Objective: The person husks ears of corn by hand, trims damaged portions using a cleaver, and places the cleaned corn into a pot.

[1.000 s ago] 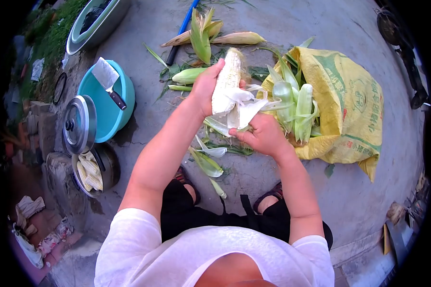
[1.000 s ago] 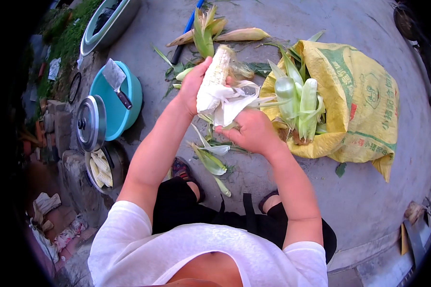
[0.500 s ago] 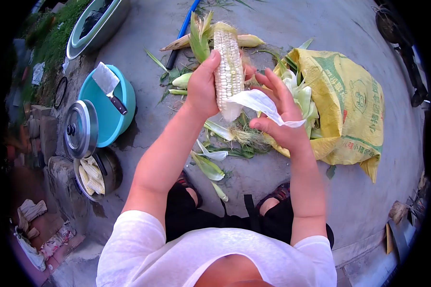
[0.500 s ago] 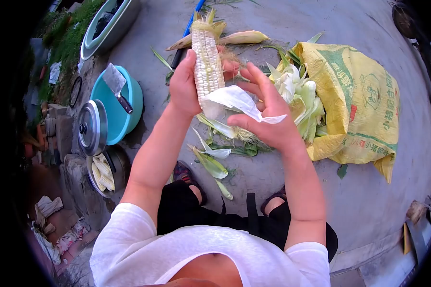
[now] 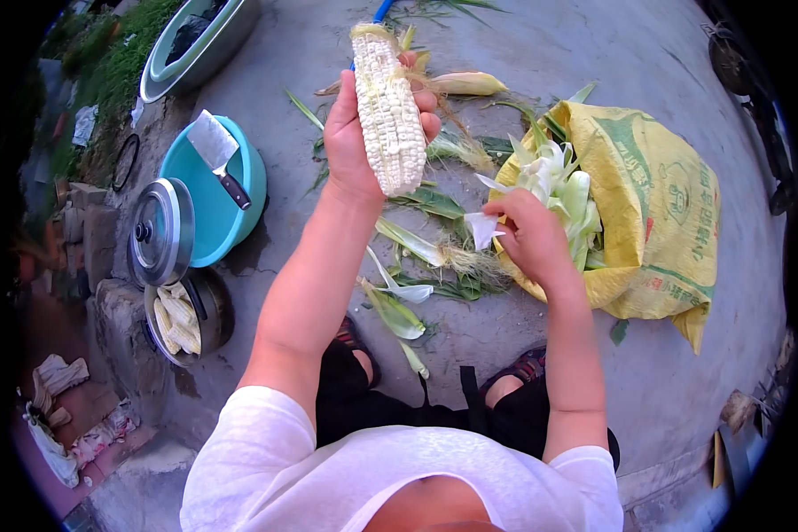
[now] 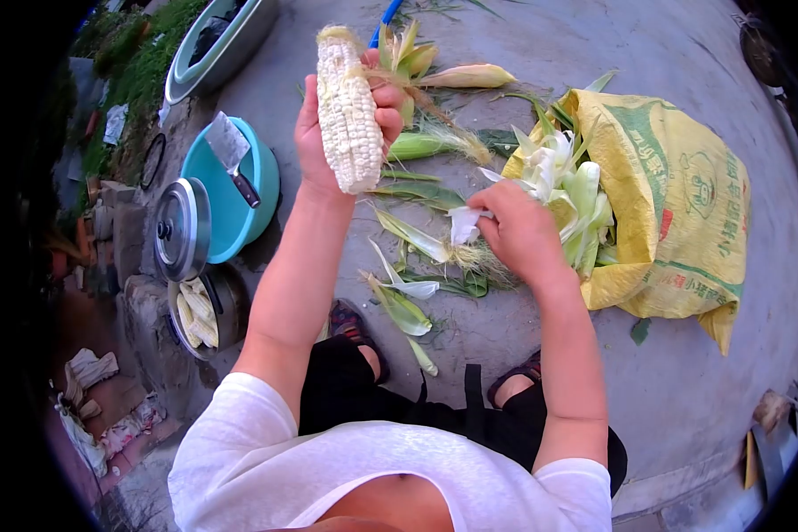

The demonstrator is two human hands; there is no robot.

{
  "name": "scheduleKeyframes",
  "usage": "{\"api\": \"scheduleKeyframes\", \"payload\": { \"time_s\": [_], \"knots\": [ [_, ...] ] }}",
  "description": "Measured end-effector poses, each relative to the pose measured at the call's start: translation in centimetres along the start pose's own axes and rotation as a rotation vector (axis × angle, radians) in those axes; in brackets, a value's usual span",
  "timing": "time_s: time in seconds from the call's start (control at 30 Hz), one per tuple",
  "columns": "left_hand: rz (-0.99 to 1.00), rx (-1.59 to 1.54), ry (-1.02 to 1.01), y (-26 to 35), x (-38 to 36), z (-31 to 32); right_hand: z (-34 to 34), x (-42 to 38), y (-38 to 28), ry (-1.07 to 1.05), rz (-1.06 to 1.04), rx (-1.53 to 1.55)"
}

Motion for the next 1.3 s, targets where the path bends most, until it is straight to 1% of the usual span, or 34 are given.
{"api": "scheduleKeyframes", "payload": {
  "time_s": [0.03, 0.07, 0.1, 0.13, 0.17, 0.2, 0.23, 0.27, 0.3, 0.33, 0.4, 0.43, 0.47, 0.53, 0.57, 0.63, 0.73, 0.8, 0.83, 0.87, 0.93, 0.97, 1.0, 1.07, 1.13, 1.2, 1.23, 1.27, 1.3],
  "knots": [
    [-0.090, -0.095, -0.105, -0.1, -0.3, 0.5, -0.3, -0.1, 0.4, 0.005, -0.002, 0.001],
    [-0.091, -0.091, -0.110, -0.2, -0.4, 0.9, -0.9, -0.2, 0.8, 0.071, 0.123, 0.062],
    [-0.145, -0.070, -0.125, -0.5, -0.5, 1.3, -1.4, -0.1, 0.7, 0.133, 0.250, 0.124],
    [-0.199, -0.050, -0.134, -0.7, -0.6, 1.5, -1.8, 0.2, 0.3, 0.129, 0.252, 0.127],
    [-0.225, -0.137, -0.158, -1.3, -0.6, 1.6, -2.1, 0.4, -0.3, 0.137, 0.238, 0.282],
    [-0.229, -0.141, -0.154, -1.8, -0.7, 1.9, -2.4, 0.5, -0.9, 0.149, 0.222, 0.435],
    [-0.236, -0.109, -0.124, -2.2, -0.8, 2.3, -2.5, 0.5, -1.4, 0.140, 0.208, 0.550],
    [-0.242, -0.076, -0.094, -2.6, -1.0, 3.0, -2.6, 0.5, -2.2, 0.143, 0.210, 0.547],
    [-0.244, -0.002, -0.027, -2.8, -1.2, 4.1, -2.7, 0.5, -3.1, 0.145, 0.199, 0.671],
    [-0.244, -0.002, -0.027, -3.0, -1.4, 4.5, -2.8, 0.5, -3.7, 0.145, 0.187, 0.798],
    [-0.280, -0.002, -0.132, -3.5, -1.6, 5.0, -3.0, 0.5, -4.0, 0.116, 0.152, 0.831],
    [-0.262, -0.009, -0.063, -3.8, -1.6, 5.2, -3.0, 0.4, -4.2, 0.086, 0.118, 0.862],
    [-0.262, -0.009, -0.062, -3.8, -1.7, 5.1, -3.0, 0.4, -4.4, 0.086, 0.119, 0.863],
    [-0.386, 0.045, -0.042, -3.7, -2.0, 5.0, -3.0, 0.3, -4.8, 0.109, 0.118, 0.959],
    [-0.404, 0.037, 0.036, -3.7, -2.3, 5.2, -3.1, 0.3, -4.9, 0.110, 0.122, 0.960],
    [-0.417, 0.075, 0.026, -3.8, -2.5, 4.4, -3.2, 0.6, -4.9, 0.216, 0.040, 1.128],
    [-0.461, 0.122, 0.025, -4.1, -2.6, 3.9, -3.5, 0.8, -5.4, 0.248, 0.019, 1.105],
    [-0.537, 0.140, 0.133, -4.2, -2.6, 4.0, -2.8, 1.0, -5.1, 0.255, 0.014, 1.096],
    [-0.544, 0.265, 0.160, -4.4, -2.5, 4.1, -2.9, 1.0, -4.9, 0.259, 0.012, 1.091],
    [-0.551, 0.262, 0.158, -4.5, -2.5, 4.6, -2.9, 1.0, -4.7, 0.262, 0.009, 1.085],
    [-0.529, 0.519, 0.301, -4.4, -2.6, 5.6, -3.7, 0.9, -4.2, 0.276, 0.135, 0.628],
    [-0.541, 0.624, 0.298, -4.2, -2.7, 5.1, -4.0, 0.9, -3.5, 0.311, 0.120, 0.428],
    [-0.544, 0.622, 0.296, -4.2, -2.8, 5.0, -4.3, 0.7, -3.4, 0.313, 0.123, 0.426],
    [-0.611, 0.795, 0.301, -4.2, -3.1, 4.9, -5.2, 0.6, -3.5, 0.289, 0.130, 0.485],
    [-0.623, 0.735, 0.291, -4.1, -3.5, 3.9, -6.0, 0.6, -2.9, 0.320, 0.149, 0.500],
    [-0.765, 0.385, 0.160, -4.0, -3.5, 2.9, -6.8, 1.0, -0.3, 0.532, 0.134, 0.823],
    [-0.785, 0.339, 0.116, -3.8, -3.5, 2.6, -7.2, 1.0, 1.3, 0.534, 0.134, 0.822],
    [-0.787, 0.340, 0.113, -3.8, -3.6, 2.6, -7.7, 0.8, 3.1, 0.598, 0.126, 0.894],
    [-0.815, 0.297, 0.137, -3.9, -3.8, 2.7, -8.0, 0.9, 3.4, 0.660, 0.119, 0.968]
  ]
}}
Point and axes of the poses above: each hand's wrist, its own x-axis towards the middle knuckle, its own z-axis out of the palm, y = z × x, the point moved 1 cm from there along x, towards the middle knuckle, and after that the axes turned 2 degrees about z, right-handed, at the moved point
